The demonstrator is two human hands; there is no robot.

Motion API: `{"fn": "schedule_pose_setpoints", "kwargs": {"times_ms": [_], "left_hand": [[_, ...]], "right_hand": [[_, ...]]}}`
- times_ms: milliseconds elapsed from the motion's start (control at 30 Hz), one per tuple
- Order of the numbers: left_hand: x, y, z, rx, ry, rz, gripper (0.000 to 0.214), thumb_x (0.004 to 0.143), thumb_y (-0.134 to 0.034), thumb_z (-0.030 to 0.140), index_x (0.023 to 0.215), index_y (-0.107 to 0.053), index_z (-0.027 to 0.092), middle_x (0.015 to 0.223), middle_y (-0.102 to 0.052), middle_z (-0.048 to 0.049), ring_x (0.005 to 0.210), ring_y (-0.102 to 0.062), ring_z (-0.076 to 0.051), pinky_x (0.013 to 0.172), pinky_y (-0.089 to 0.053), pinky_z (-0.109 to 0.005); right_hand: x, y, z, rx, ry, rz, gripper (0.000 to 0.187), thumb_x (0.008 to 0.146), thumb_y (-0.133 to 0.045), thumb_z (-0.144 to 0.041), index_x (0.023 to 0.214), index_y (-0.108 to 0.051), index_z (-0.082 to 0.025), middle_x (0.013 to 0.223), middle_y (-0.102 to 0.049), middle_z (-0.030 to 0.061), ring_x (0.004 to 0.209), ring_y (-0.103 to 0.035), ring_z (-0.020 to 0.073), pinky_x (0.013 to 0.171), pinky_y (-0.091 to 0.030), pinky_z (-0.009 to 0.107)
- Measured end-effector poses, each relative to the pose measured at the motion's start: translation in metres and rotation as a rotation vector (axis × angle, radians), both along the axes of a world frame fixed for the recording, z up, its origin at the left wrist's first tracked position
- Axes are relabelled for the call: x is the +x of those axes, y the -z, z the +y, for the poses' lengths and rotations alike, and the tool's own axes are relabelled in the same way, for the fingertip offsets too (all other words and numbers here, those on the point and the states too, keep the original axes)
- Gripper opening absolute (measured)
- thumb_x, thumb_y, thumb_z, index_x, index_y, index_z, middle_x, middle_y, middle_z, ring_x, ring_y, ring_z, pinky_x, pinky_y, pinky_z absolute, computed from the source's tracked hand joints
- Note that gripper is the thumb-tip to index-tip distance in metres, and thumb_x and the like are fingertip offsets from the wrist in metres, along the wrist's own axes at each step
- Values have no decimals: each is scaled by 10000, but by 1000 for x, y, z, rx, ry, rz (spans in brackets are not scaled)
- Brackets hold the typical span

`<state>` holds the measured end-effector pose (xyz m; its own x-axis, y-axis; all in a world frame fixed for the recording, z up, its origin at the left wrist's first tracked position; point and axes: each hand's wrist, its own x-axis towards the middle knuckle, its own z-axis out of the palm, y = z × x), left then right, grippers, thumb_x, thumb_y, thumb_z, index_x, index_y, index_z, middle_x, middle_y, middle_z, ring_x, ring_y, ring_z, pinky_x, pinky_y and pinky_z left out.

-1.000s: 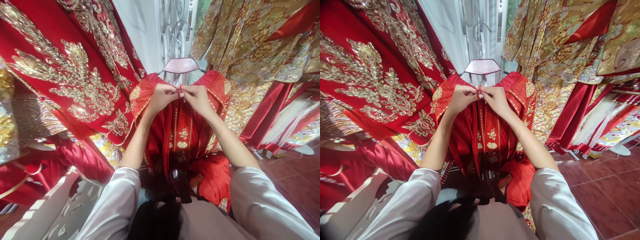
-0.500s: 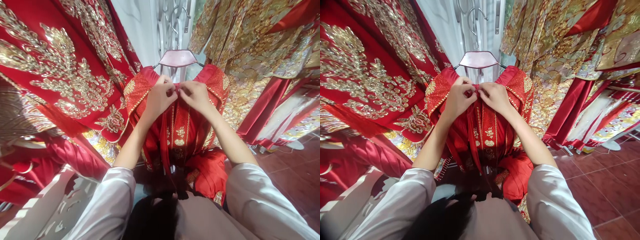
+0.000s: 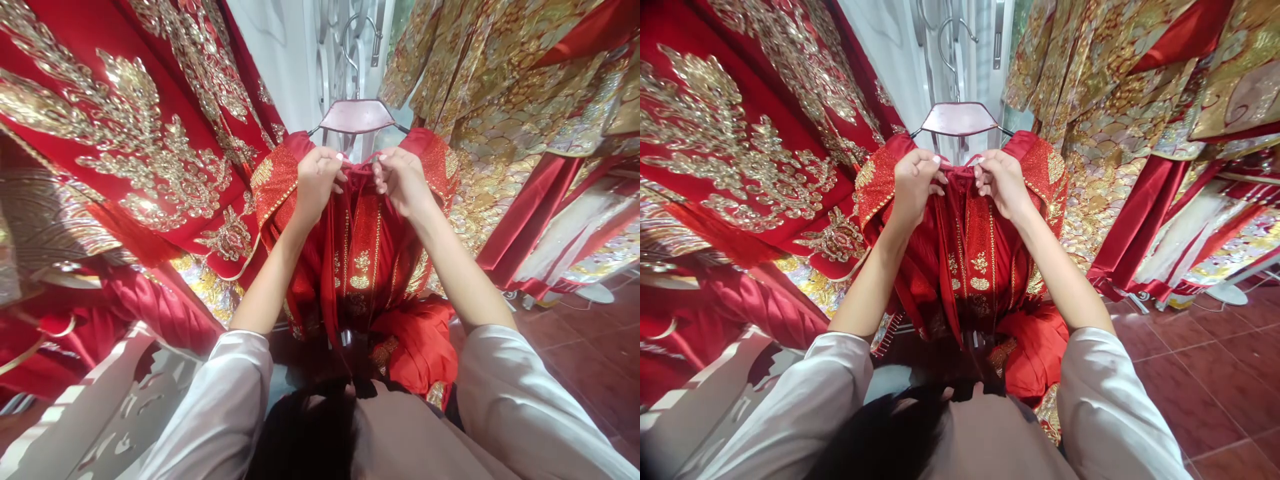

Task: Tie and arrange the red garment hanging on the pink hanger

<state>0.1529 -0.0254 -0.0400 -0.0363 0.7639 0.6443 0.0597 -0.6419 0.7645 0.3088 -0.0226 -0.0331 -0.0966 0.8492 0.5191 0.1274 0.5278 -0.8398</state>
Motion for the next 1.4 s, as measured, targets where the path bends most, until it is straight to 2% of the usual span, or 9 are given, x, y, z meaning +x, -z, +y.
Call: {"fn": "schedule_pose_setpoints", "kwargs": {"times_ms": [300, 433, 533, 767, 900, 1067, 1200, 1300, 1400], "left_hand": [[-35, -4, -2, -101, 151, 218, 214, 851, -504, 306, 670, -470, 197, 518, -401, 36, 398, -296, -69, 388, -270, -215], [-50, -26, -19, 205, -58, 397, 99, 778, -615, 300, 742, -564, 223, 644, -532, -23, 681, -526, -173, 587, -422, -290], [-68, -50, -18, 348, -226, 463, 163, 705, -698, 288, 837, -608, 257, 873, -607, -66, 1010, -507, -265, 774, -430, -353], [-95, -53, 37, 172, -134, 705, 273, 774, -612, 422, 628, -525, 209, 593, -480, -19, 699, -489, -206, 703, -348, -319], [-93, -47, 47, 193, -177, 578, 439, 817, -623, 410, 507, -386, 208, 477, -299, 23, 562, -321, -135, 611, -243, -299], [-100, -52, 43, 154, -344, 343, 576, 881, -587, 452, 483, -283, 167, 540, -215, 28, 548, -172, -76, 554, -134, -284], [-105, -57, 35, 165, -368, 275, 547, 860, -607, 487, 506, -339, 168, 541, -244, 28, 565, -210, -79, 553, -157, -280], [-105, -63, 27, 181, -384, 424, 242, 760, -728, 349, 659, -598, 172, 628, -498, 20, 650, -387, -110, 659, -289, -296], [-107, -68, 23, 176, -349, 575, 226, 683, -754, 307, 835, -687, 154, 802, -628, -22, 739, -483, -162, 764, -343, -318]], "right_hand": [[22, -6, -8, 92, 243, -271, 168, 733, -659, -277, 754, -521, -184, 549, -454, -20, 540, -429, 100, 509, -364, 230], [43, -18, -15, 195, 258, -276, 197, 794, -585, -330, 931, -579, -188, 792, -612, 54, 694, -560, 152, 595, -445, 267], [81, -22, -9, 332, 481, -334, 338, 831, -519, -400, 1109, -567, -214, 1105, -616, 103, 933, -597, 221, 757, -491, 340], [102, 35, -16, 373, 838, -638, 677, 842, -443, -520, 1408, -350, -159, 1429, -373, 184, 1311, -364, 341, 996, -371, 552], [73, 61, -47, 203, 872, -742, 682, 837, -439, -346, 1456, -269, -117, 1224, -527, 235, 1061, -562, 365, 821, -470, 533], [63, 50, -75, 70, 1001, -713, 592, 781, -365, -164, 1368, -401, -93, 926, -634, 185, 791, -629, 311, 695, -490, 443], [22, 79, -82, 87, 869, -963, 513, 833, -286, -133, 1292, -507, -79, 945, -629, 210, 685, -630, 256, 558, -464, 350], [-5, 103, -74, 74, 704, -1110, 524, 850, -254, -82, 1309, -508, -63, 961, -634, 225, 622, -620, 216, 499, -425, 313], [1, 89, -66, 82, 535, -1026, 407, 906, -364, -221, 1225, -579, -89, 882, -663, 182, 617, -607, 205, 535, -443, 313]]}}
